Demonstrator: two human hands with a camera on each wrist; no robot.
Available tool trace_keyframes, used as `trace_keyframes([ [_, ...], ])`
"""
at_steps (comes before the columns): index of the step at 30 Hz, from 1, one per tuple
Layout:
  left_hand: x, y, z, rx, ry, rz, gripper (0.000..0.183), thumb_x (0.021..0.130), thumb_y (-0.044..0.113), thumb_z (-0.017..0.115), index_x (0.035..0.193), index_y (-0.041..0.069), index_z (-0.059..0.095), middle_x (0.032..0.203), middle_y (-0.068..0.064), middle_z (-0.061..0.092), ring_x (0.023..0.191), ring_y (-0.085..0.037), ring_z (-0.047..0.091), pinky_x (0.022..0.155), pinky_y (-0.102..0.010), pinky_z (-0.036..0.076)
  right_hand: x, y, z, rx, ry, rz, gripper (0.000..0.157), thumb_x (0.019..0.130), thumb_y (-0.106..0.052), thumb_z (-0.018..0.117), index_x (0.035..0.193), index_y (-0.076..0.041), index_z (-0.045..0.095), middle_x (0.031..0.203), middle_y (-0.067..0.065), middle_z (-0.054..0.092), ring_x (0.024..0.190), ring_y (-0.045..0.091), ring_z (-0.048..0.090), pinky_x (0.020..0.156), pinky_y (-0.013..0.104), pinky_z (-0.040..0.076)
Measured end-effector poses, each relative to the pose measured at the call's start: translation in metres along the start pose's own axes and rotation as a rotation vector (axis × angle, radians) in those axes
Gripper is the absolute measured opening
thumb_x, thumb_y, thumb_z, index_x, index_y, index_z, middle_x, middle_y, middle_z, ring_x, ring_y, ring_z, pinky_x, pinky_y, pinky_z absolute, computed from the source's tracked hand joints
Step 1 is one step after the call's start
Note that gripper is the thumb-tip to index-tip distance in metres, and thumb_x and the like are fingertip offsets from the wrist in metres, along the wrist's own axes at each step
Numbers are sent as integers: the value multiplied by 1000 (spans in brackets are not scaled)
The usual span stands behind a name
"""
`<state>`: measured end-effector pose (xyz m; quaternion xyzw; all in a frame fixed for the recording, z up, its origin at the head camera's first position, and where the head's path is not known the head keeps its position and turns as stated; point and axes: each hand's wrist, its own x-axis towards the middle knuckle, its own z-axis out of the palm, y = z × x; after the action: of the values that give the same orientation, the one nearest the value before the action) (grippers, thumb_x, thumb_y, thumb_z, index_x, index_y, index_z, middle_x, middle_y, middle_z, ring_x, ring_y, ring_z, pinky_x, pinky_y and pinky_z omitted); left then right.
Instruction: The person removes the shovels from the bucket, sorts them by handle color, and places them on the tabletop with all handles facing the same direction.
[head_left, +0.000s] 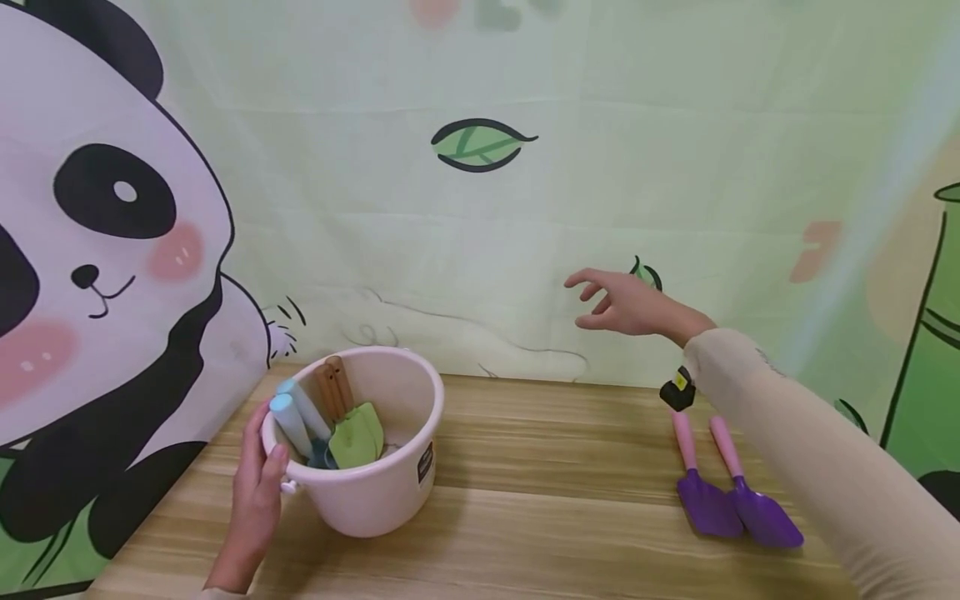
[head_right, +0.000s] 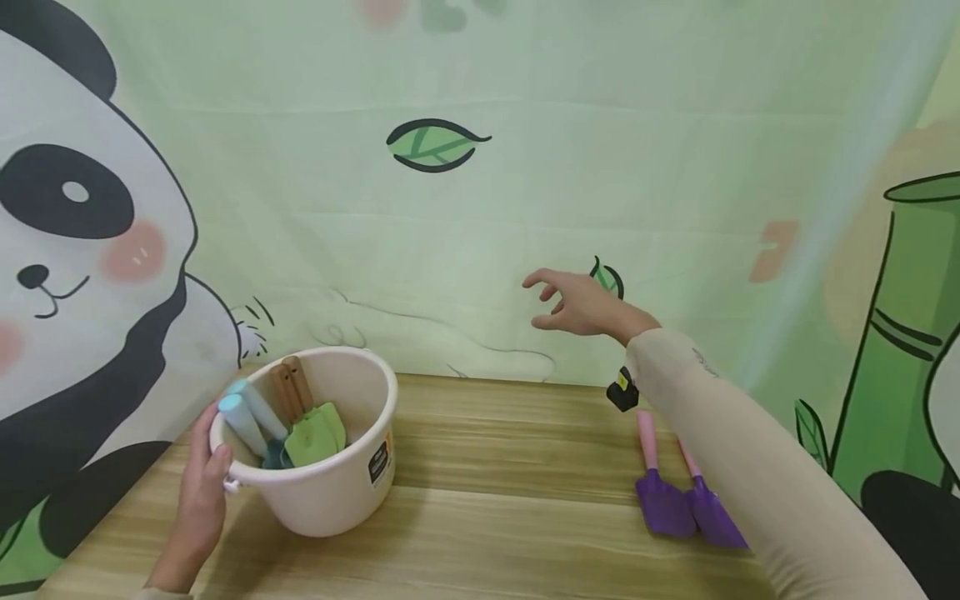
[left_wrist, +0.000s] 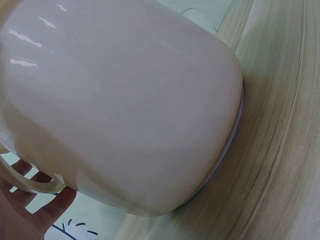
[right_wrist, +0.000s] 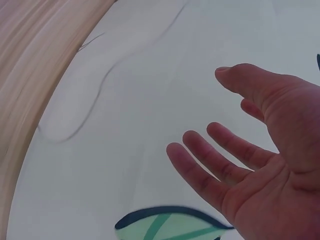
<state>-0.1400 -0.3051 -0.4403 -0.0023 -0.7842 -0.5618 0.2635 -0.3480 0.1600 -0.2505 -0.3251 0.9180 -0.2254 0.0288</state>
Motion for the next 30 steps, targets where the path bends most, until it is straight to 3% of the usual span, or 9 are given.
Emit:
trace_keyframes([
  [10, 0, -1, 1, -18, 5, 4, 56, 109, 20, 39, 163, 24, 24, 157, -1, 33, 134, -8, 37, 101, -12, 37, 23, -25, 6, 3, 9, -50, 60, 95, -21, 73, 149, -14, 47, 136, 20, 59, 111, 31, 68, 92, 50, 55],
  [20, 1, -1, 0, -6, -2, 0, 56, 109, 23, 39, 163, 26, 23, 159, -3, 32, 137, -16, 38, 102, -15, 38, 40, -49, 11, 39, 8, -103, 57, 94, -22, 75, 146, -22, 51, 134, 10, 60, 109, 26, 68, 93, 46, 55],
  [30, 1, 2, 0, -17, 2, 9, 56, 109, 22, 39, 163, 24, 24, 158, -1, 33, 135, -13, 39, 101, -13, 37, 60, -76, 19, 54, -11, -147, 57, 94, -24, 74, 147, -21, 51, 135, 9, 60, 108, 26, 69, 93, 43, 56],
])
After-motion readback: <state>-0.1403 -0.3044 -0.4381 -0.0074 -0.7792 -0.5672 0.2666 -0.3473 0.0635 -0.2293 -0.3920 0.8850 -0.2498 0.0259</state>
